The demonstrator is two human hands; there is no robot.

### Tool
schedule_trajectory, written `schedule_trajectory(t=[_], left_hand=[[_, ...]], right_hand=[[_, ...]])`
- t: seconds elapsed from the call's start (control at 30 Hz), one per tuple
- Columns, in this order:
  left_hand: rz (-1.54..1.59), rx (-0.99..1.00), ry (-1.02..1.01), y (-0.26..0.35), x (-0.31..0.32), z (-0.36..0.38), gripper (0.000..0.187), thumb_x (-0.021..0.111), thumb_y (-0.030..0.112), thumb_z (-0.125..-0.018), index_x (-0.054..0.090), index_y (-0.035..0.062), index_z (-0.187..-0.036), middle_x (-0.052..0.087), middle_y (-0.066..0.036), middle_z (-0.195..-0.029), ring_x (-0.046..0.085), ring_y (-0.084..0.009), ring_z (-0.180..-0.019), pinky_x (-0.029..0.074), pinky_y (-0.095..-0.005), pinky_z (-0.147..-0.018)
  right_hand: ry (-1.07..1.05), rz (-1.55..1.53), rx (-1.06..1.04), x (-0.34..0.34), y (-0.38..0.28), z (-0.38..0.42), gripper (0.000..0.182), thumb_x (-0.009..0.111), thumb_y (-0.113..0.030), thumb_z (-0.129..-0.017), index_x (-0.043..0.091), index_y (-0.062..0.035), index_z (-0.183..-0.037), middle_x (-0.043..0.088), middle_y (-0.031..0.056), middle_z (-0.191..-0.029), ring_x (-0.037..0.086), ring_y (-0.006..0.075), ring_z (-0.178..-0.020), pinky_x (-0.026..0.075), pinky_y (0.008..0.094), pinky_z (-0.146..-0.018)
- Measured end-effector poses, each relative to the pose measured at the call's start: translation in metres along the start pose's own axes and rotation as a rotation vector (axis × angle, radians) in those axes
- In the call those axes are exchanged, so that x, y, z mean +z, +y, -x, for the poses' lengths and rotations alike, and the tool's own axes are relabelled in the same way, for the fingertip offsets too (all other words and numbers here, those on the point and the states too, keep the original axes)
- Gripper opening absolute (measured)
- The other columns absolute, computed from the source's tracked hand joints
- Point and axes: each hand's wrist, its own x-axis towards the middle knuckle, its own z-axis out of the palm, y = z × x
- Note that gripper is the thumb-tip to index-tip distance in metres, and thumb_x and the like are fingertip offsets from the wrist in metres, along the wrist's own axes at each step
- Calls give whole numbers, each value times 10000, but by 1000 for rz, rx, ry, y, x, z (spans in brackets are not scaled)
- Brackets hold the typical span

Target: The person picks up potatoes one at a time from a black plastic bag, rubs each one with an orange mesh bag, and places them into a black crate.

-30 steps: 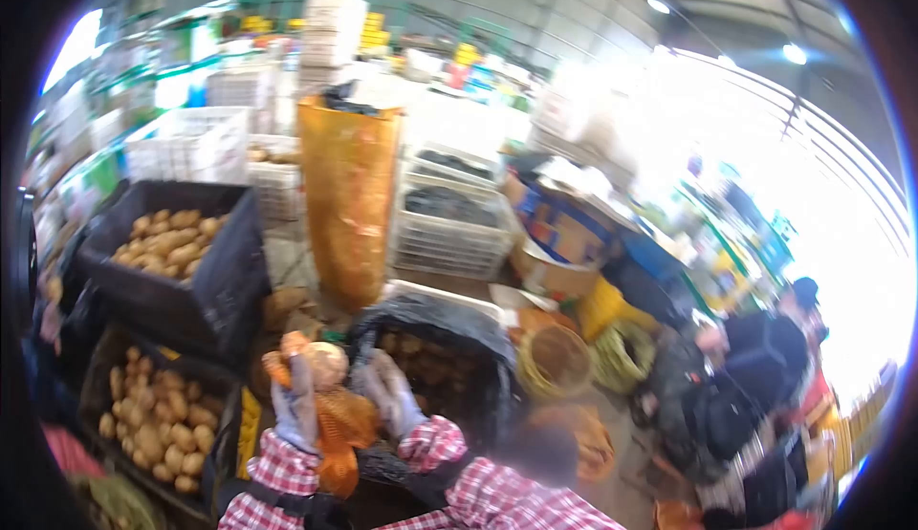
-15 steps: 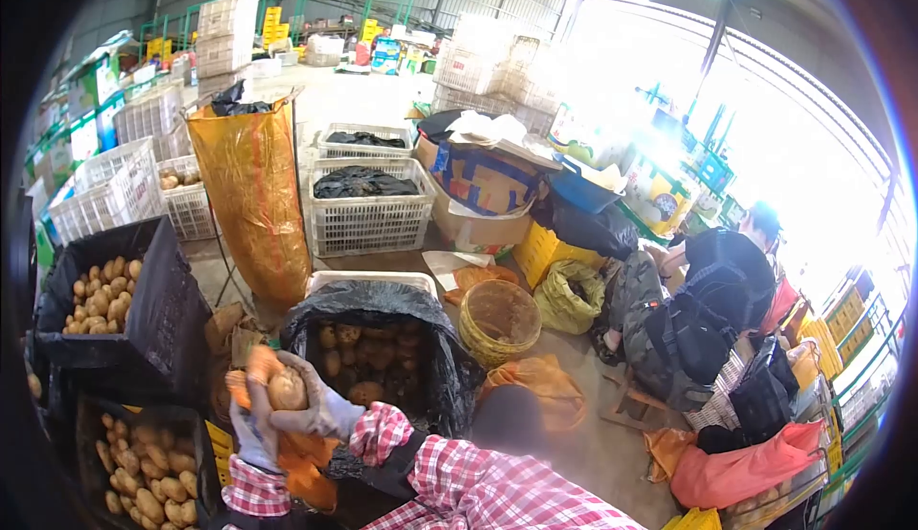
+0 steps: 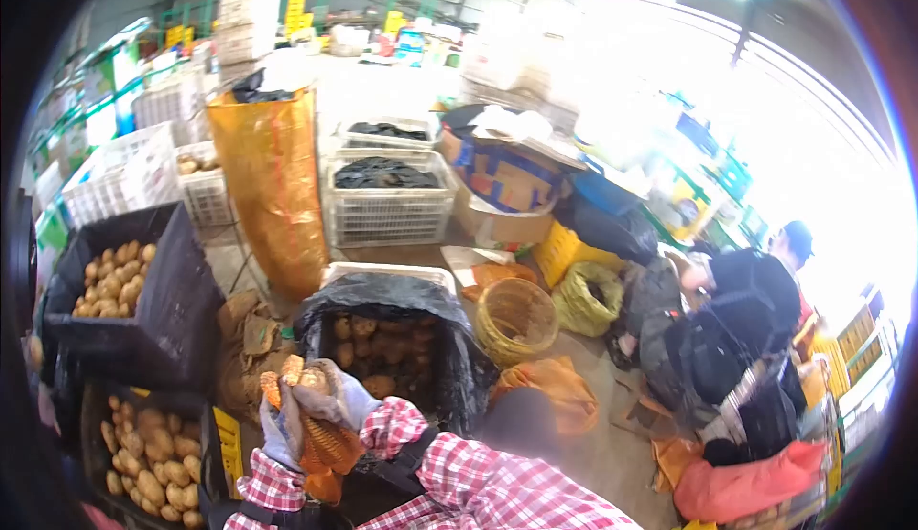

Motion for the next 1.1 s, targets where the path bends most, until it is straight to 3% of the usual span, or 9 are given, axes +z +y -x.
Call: schedule_trajectory(t=[0.07,0.1,0.13,0.3,0.43,0.6,0.8,1.0,1.1], left_hand=[[-141,105,-19,-4,-6,4,313,489,241,-1035,567,-20,-1188,641,-108,-1098,618,-152,-984,517,-277,-846],[601,-135,95,-30,-12,-1,260,517,191,-1022,581,-9,-1175,639,-91,-1107,613,-145,-999,516,-279,-862],[-99,149,24,-21,-8,3,233,538,157,-1010,588,0,-1175,631,-65,-1105,604,-129,-1001,509,-271,-870],[282,-149,70,4,18,14,224,538,180,-1013,604,22,-1156,640,-17,-1041,609,-115,-938,506,-248,-801],[470,-125,64,-12,15,3,224,506,132,-1014,597,11,-1180,648,-46,-1075,626,-131,-969,524,-248,-847],[163,-69,34,-8,18,10,234,535,84,-1000,565,23,-1223,612,-24,-1093,592,-101,-981,497,-205,-815],[375,-194,-228,-13,8,9,316,581,216,-992,540,57,-1262,600,-37,-1088,585,-107,-964,505,-238,-861],[947,-379,-674,4,5,0,304,644,-26,-893,554,20,-1180,625,-86,-953,620,-126,-794,528,-241,-690],[817,-393,-513,8,9,6,328,686,-10,-877,563,24,-1178,627,-55,-971,612,-119,-843,523,-242,-734]], right_hand=[[-74,-45,-129,-6,14,-4,756,805,-253,-819,376,-39,-1404,559,114,-1245,565,190,-1125,478,352,-988],[-134,-101,-145,-12,17,-5,774,813,-217,-809,362,-24,-1408,547,120,-1272,554,204,-1156,470,367,-1010],[-133,-105,-125,-10,11,-2,780,819,-185,-801,357,-10,-1404,545,127,-1283,551,208,-1168,468,371,-1019],[44,-322,3,-5,23,-6,648,798,-83,-800,439,-27,-1337,584,100,-1204,586,179,-1065,508,318,-929],[109,103,-243,-6,23,-1,529,763,-198,-830,528,6,-1257,618,76,-1155,594,149,-1022,489,298,-922],[167,-144,-93,0,9,-1,375,598,-286,-965,605,33,-1161,662,83,-1051,621,136,-909,521,293,-821],[225,-241,-102,12,-1,-3,319,712,-203,-906,592,39,-1076,681,96,-954,657,150,-831,566,296,-721],[187,-115,-105,0,2,3,324,705,-158,-857,584,-17,-1123,627,97,-1035,627,200,-927,533,317,-820],[220,-81,-239,5,8,2,284,630,-219,-925,591,13,-1083,656,86,-970,644,158,-841,552,293,-746]])
